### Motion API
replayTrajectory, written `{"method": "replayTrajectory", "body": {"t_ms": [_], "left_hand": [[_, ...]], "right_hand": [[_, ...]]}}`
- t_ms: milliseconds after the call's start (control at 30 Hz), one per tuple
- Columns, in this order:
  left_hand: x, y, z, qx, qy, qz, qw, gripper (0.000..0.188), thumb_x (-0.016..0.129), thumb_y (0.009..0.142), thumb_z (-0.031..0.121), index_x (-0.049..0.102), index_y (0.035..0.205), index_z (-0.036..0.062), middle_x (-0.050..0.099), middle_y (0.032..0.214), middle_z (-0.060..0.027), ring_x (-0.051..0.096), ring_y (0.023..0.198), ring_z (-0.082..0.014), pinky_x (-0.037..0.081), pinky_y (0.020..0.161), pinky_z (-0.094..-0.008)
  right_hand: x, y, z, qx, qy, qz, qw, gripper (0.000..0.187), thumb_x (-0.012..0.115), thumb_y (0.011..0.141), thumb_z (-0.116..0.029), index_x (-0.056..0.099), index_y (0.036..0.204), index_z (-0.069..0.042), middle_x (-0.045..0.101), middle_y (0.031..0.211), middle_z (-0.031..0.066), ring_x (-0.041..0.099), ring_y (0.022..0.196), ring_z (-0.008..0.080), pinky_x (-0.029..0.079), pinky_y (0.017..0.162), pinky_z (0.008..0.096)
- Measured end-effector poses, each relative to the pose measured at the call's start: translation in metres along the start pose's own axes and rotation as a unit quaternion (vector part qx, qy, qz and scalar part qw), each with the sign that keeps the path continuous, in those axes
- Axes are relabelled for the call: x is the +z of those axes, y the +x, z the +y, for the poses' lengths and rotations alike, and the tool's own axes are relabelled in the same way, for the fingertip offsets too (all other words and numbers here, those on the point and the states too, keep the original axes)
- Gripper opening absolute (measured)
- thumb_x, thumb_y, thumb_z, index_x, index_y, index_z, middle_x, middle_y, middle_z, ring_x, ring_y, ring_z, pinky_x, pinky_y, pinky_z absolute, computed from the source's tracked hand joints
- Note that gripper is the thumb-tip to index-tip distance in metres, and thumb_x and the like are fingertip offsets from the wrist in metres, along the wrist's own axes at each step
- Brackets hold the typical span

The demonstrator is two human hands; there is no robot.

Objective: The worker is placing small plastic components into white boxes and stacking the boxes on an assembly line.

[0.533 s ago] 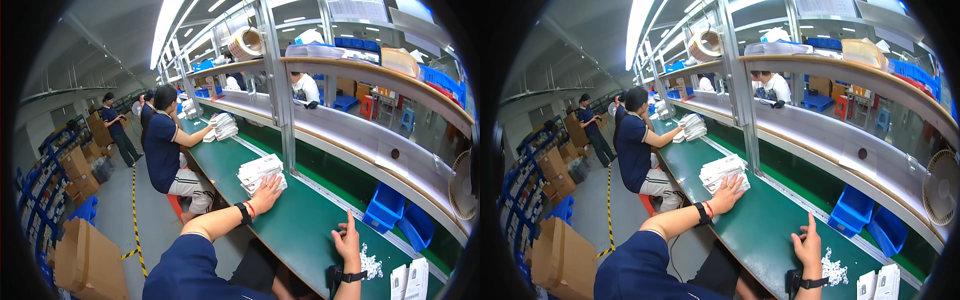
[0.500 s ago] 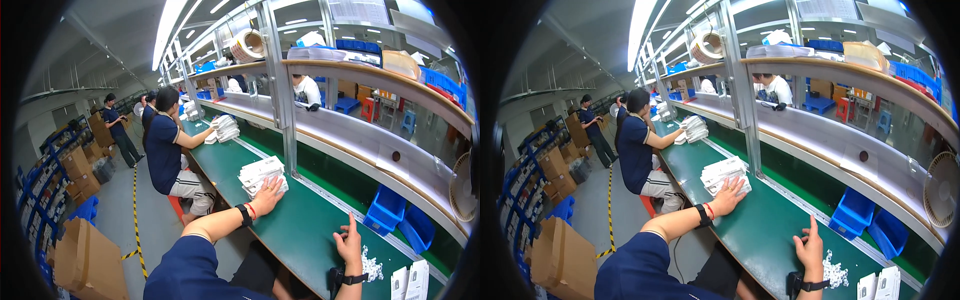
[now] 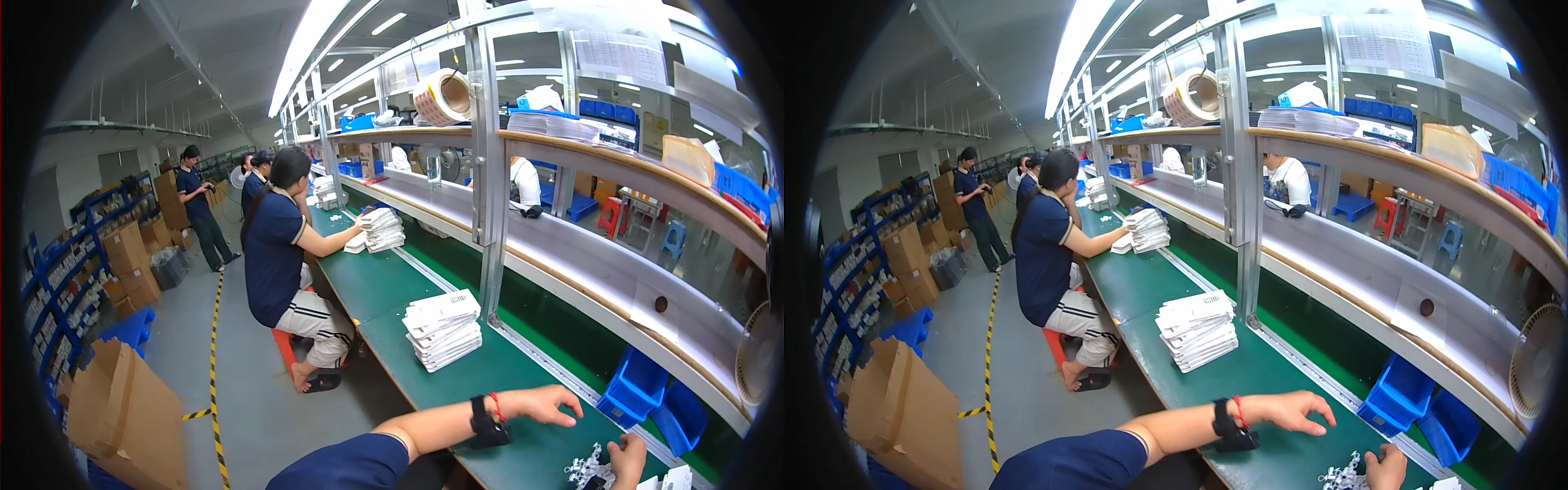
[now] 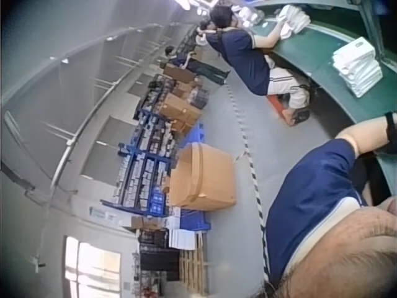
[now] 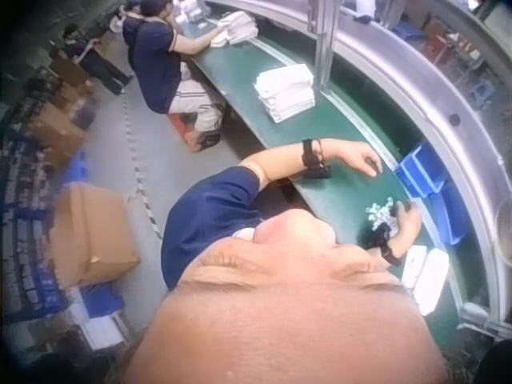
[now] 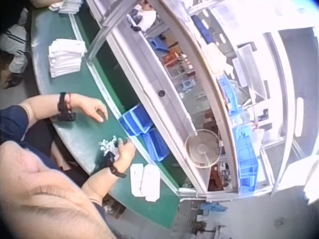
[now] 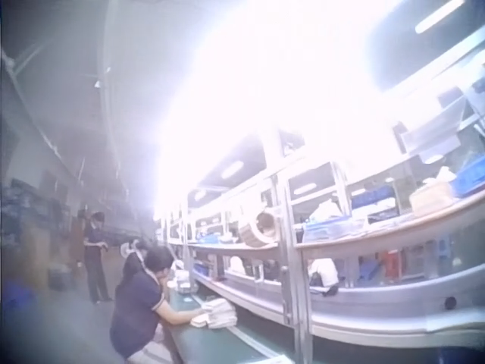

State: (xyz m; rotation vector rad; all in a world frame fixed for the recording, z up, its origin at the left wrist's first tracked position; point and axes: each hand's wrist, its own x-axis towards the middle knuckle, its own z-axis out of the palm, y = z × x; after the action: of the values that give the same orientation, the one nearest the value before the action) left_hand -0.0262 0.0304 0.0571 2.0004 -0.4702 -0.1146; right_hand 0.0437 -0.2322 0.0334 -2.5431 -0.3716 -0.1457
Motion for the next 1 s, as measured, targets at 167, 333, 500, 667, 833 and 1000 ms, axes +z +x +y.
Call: {"method": "replayTrajectory", "body": {"t_ms": [167, 333, 500, 667, 833, 1000], "left_hand": [[0.018, 0.016, -0.045, -0.102, -0.332, -0.022, 0.937, 0.02, 0.06, 0.082, 0.021, 0.059, 0.096, 0.0071, 0.057, 0.088, 0.0012, 0.051, 0.079, -0.0049, 0.044, 0.064, -0.0197], [0.028, 0.017, -0.071, -0.138, -0.418, 0.03, 0.897, 0.018, 0.059, 0.082, 0.021, 0.059, 0.092, 0.0051, 0.056, 0.084, 0.0007, 0.052, 0.072, -0.0067, 0.045, 0.057, -0.0196], [0.037, 0.023, -0.071, -0.12, -0.325, -0.002, 0.938, 0.014, 0.059, 0.081, 0.016, 0.059, 0.087, 0.0041, 0.055, 0.078, 0.0008, 0.051, 0.068, -0.0069, 0.043, 0.054, -0.0202], [0.036, 0.027, -0.07, -0.117, -0.297, 0.004, 0.948, 0.008, 0.058, 0.079, 0.011, 0.058, 0.083, 0.0028, 0.055, 0.074, -0.0007, 0.05, 0.064, -0.0078, 0.043, 0.052, -0.0213], [0.035, 0.025, -0.07, -0.113, -0.31, 0.012, 0.944, 0.009, 0.057, 0.079, 0.008, 0.056, 0.082, -0.0005, 0.054, 0.072, -0.0038, 0.054, 0.063, -0.0103, 0.046, 0.05, -0.0226], [0.031, 0.016, -0.075, -0.121, -0.399, 0.009, 0.909, 0.013, 0.055, 0.081, 0.008, 0.054, 0.088, -0.003, 0.054, 0.076, -0.0069, 0.057, 0.063, -0.0136, 0.049, 0.049, -0.0252]], "right_hand": [[-0.013, 0.005, 0.009, 0.018, -0.063, -0.091, 0.994, 0.045, 0.07, 0.067, -0.013, 0.053, 0.105, 0.005, 0.059, 0.095, 0.0204, 0.057, 0.088, 0.0291, 0.044, 0.077, 0.0355], [0.021, 0.01, 0.049, -0.014, -0.059, -0.096, 0.994, 0.047, 0.072, 0.063, -0.013, 0.054, 0.102, 0.005, 0.06, 0.092, 0.0215, 0.058, 0.085, 0.0309, 0.045, 0.076, 0.0367], [0.032, 0.022, 0.06, -0.033, -0.037, -0.128, 0.99, 0.036, 0.07, 0.064, -0.011, 0.056, 0.094, 0.003, 0.061, 0.082, 0.019, 0.059, 0.075, 0.0292, 0.045, 0.07, 0.0356], [0.012, 0.011, 0.016, -0.047, -0.062, -0.146, 0.986, 0.021, 0.066, 0.067, -0.012, 0.061, 0.083, -0.001, 0.061, 0.072, 0.0181, 0.059, 0.067, 0.0296, 0.045, 0.064, 0.0362], [0.007, 0.007, 0.004, -0.048, -0.064, -0.147, 0.986, 0.016, 0.064, 0.07, -0.013, 0.062, 0.079, 0.0, 0.062, 0.071, 0.0175, 0.059, 0.066, 0.0294, 0.045, 0.064, 0.0369], [-0.008, -0.006, -0.017, 0.002, -0.02, -0.138, 0.99, 0.017, 0.063, 0.072, -0.012, 0.063, 0.082, 0.001, 0.063, 0.071, 0.0163, 0.06, 0.065, 0.0263, 0.045, 0.064, 0.035]]}}
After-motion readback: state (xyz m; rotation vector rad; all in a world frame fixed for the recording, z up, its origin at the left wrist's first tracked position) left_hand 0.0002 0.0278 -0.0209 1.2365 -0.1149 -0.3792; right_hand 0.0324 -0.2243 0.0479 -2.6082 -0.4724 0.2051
